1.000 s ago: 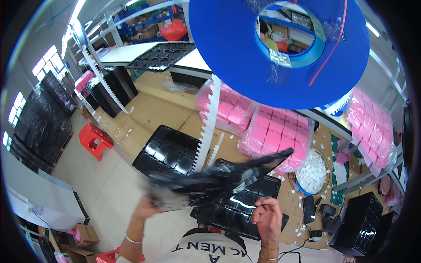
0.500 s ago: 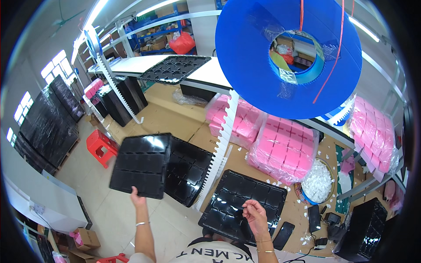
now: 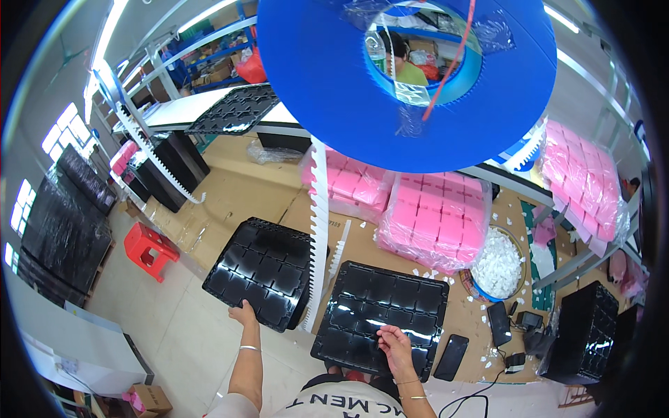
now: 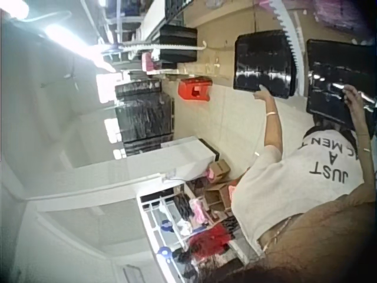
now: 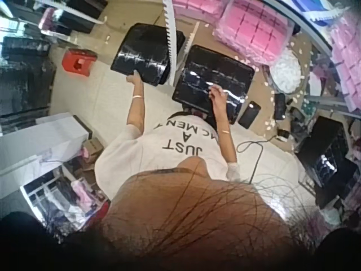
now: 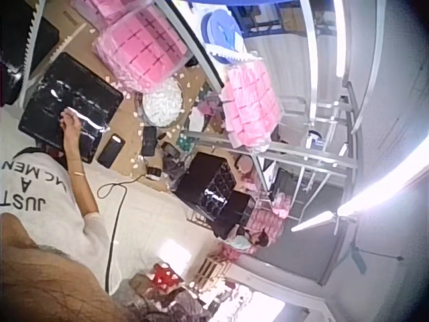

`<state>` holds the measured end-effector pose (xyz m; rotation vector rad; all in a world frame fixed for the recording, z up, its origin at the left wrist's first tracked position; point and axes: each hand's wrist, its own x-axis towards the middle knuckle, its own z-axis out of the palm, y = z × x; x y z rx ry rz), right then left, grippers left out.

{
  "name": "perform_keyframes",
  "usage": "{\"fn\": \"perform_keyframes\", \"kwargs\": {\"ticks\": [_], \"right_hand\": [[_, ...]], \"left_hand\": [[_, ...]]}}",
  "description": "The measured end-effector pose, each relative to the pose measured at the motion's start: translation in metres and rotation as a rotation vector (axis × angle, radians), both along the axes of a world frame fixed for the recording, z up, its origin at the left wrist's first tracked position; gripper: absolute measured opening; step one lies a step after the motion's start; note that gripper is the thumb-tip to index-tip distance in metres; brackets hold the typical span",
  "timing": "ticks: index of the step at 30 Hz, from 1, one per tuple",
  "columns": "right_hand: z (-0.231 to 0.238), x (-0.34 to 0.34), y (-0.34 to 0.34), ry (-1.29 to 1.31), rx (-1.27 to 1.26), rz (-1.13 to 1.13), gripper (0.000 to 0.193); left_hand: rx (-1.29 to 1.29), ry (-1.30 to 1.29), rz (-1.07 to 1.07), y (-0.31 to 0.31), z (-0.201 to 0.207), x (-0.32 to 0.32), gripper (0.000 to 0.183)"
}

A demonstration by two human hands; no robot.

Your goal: The person tears pieces of adhesive tape from a strip and applies them to black plastic trays by hand. The person then places pink foam sheets onto the taped trays and presses them down.

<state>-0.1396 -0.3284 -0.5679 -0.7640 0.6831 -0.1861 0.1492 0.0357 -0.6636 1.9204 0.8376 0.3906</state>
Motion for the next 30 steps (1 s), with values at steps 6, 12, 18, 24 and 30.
{"fn": "perform_keyframes", "kwargs": {"ticks": [6, 12, 18, 24, 30], "right_hand": [[-0.009, 0.005, 0.01, 0.02, 0.003, 0.057, 0.016], [-0.01, 0.006, 0.021, 0.02, -0.011, 0.101, 0.017], [-0.023, 0.0, 0.025, 0.071, 0.001, 0.12, 0.017], [-0.024, 0.009, 0.032, 0.085, -0.024, 0.187, 0.017], [-0.028, 0.01, 0.038, 0.106, -0.053, 0.229, 0.017]], "left_hand": [[0.28, 0.252, -0.019, -0.018, -0.011, 0.001, 0.062], [0.332, 0.213, -0.067, -0.001, -0.02, 0.011, 0.065], [0.404, 0.3, -0.064, -0.026, -0.007, 0.003, 0.069], [0.348, 0.379, 0.045, -0.04, -0.002, 0.009, 0.071], [0.458, 0.43, 0.109, -0.063, 0.001, 0.004, 0.069]]}}
